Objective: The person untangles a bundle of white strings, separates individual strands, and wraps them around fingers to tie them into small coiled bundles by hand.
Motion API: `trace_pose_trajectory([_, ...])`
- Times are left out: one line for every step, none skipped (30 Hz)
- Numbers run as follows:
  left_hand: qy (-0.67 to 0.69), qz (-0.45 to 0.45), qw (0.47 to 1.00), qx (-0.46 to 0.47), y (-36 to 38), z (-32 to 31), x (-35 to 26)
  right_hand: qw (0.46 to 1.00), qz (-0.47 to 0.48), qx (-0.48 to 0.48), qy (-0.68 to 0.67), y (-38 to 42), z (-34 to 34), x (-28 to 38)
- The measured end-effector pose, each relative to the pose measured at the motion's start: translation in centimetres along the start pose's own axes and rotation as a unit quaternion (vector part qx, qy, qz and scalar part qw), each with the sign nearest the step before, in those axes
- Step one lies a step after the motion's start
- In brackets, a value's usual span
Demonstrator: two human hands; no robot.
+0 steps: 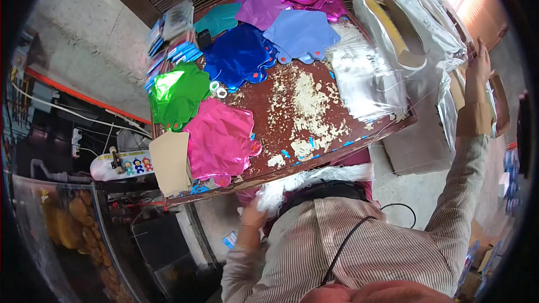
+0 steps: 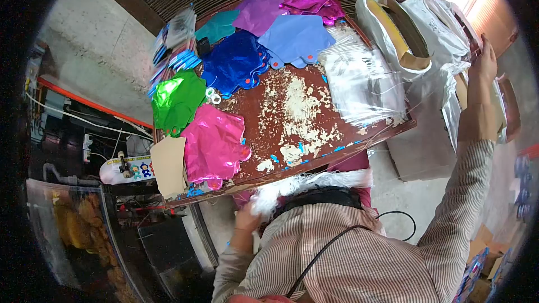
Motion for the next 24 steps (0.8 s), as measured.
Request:
trace_pose_trajectory([-0.04,-0.018,0.998,-0.042,0.3,2.1,4.9,1.0,0.008,0.008,0.0,1.2,-0.3,0.8])
trace_pose_trajectory([-0.081,-0.036,0.992,-0.084,0.7,3.4,9.0,1.0,0.016,0.015,0.0,2.3,-1.6,1.4])
trace_pose_trajectory([-0.002,0.099,0.982,-0.16,4.0,10.5,5.1,1.0,0.013,0.013,0.002,2.4,-1.3,1.3])
trace_pose_trajectory([0.099,0.028,0.955,-0.279,6.5,14.2,8.0,1.0,0.004,0.028,0.005,2.4,-1.3,0.9])
trace_pose_trajectory([-0.001,0.043,0.949,-0.314,9.1,17.3,8.8,0.999,-0.006,0.046,0.006,2.4,-1.8,0.5])
trace_pose_trajectory([-0.101,0.057,0.931,-0.346,11.6,20.1,9.0,0.998,-0.015,0.064,0.004,2.3,-2.4,-0.1])
trace_pose_trajectory([-0.042,0.089,0.95,-0.297,12.2,19.7,12.2,0.996,-0.024,0.081,0.001,2.4,-3.0,-0.6])
trace_pose_trajectory([-0.008,0.088,0.963,-0.255,12.4,17.9,15.9,0.996,-0.031,0.082,-0.011,3.3,-3.8,-1.1])
trace_pose_trajectory([0.026,0.085,0.974,-0.21,12.8,15.4,19.1,0.996,-0.038,0.081,-0.021,4.9,-4.8,-1.4])
trace_pose_trajectory([0.024,0.086,0.974,-0.209,14.3,14.3,20.5,0.996,-0.039,0.08,-0.022,6.1,-5.5,-1.6])
trace_pose_trajectory([-0.113,0.078,0.987,-0.086,14.9,11.6,21.3,0.983,0.054,0.16,0.074,8.0,-7.9,-0.1])
trace_pose_trajectory([-0.248,0.065,0.966,0.037,14.4,9.6,21.8,0.946,0.149,0.233,0.168,10.6,-10.7,1.5])
trace_pose_trajectory([-0.251,0.057,0.966,0.035,12.8,10.8,17.1,0.944,0.103,0.242,0.199,12.7,-12.6,1.9])
trace_pose_trajectory([-0.199,0.029,0.979,-0.028,11.4,14.2,11.9,0.939,0.058,0.25,0.231,14.6,-14.6,2.3])
trace_pose_trajectory([-0.143,0.0,0.986,-0.091,10.6,18.4,7.6,0.935,-0.008,0.323,0.149,15.8,-16.7,1.8])
trace_pose_trajectory([-0.086,-0.031,0.984,-0.152,10.6,23.4,4.7,0.906,0.002,0.376,0.193,18.1,-18.9,2.3])
trace_pose_trajectory([-0.027,-0.063,0.975,-0.211,9.8,25.8,-1.4,0.874,0.012,0.425,0.236,21.2,-21.6,3.0])
trace_pose_trajectory([-0.027,-0.114,0.937,-0.33,10.1,29.3,-8.8,0.845,0.047,0.507,0.164,25.6,-24.4,5.1])
trace_pose_trajectory([0.017,-0.182,0.901,-0.393,9.5,31.1,-12.8,0.805,-0.076,0.56,0.18,27.5,-25.8,2.8])
trace_pose_trajectory([0.083,-0.233,0.88,-0.405,8.3,31.5,-16.2,0.81,-0.066,0.555,0.178,29.1,-27.0,3.1])
trace_pose_trajectory([0.148,-0.282,0.852,-0.415,7.1,31.7,-19.7,0.77,-0.093,0.623,0.105,33.0,-28.5,3.5])
trace_pose_trajectory([0.238,-0.36,0.838,-0.335,4.8,31.0,-24.0,0.717,-0.12,0.686,0.031,36.7,-29.5,4.2])
trace_pose_trajectory([0.267,-0.34,0.859,-0.273,1.7,29.4,-26.1,0.7,-0.166,0.694,0.029,38.9,-29.9,3.9])
trace_pose_trajectory([0.221,-0.407,0.853,-0.24,-0.1,28.1,-29.4,0.68,-0.212,0.702,0.027,40.7,-30.1,3.5])
Point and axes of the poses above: each hand's wrist, its own y-axis away from the middle knuckle, its own z-axis out of the back of the hand, x = y × z, the point moved 10 cm from there along -y, towards the middle knuckle, and after that the axes turned 8 degrees about -z, right-handed, at the moved point
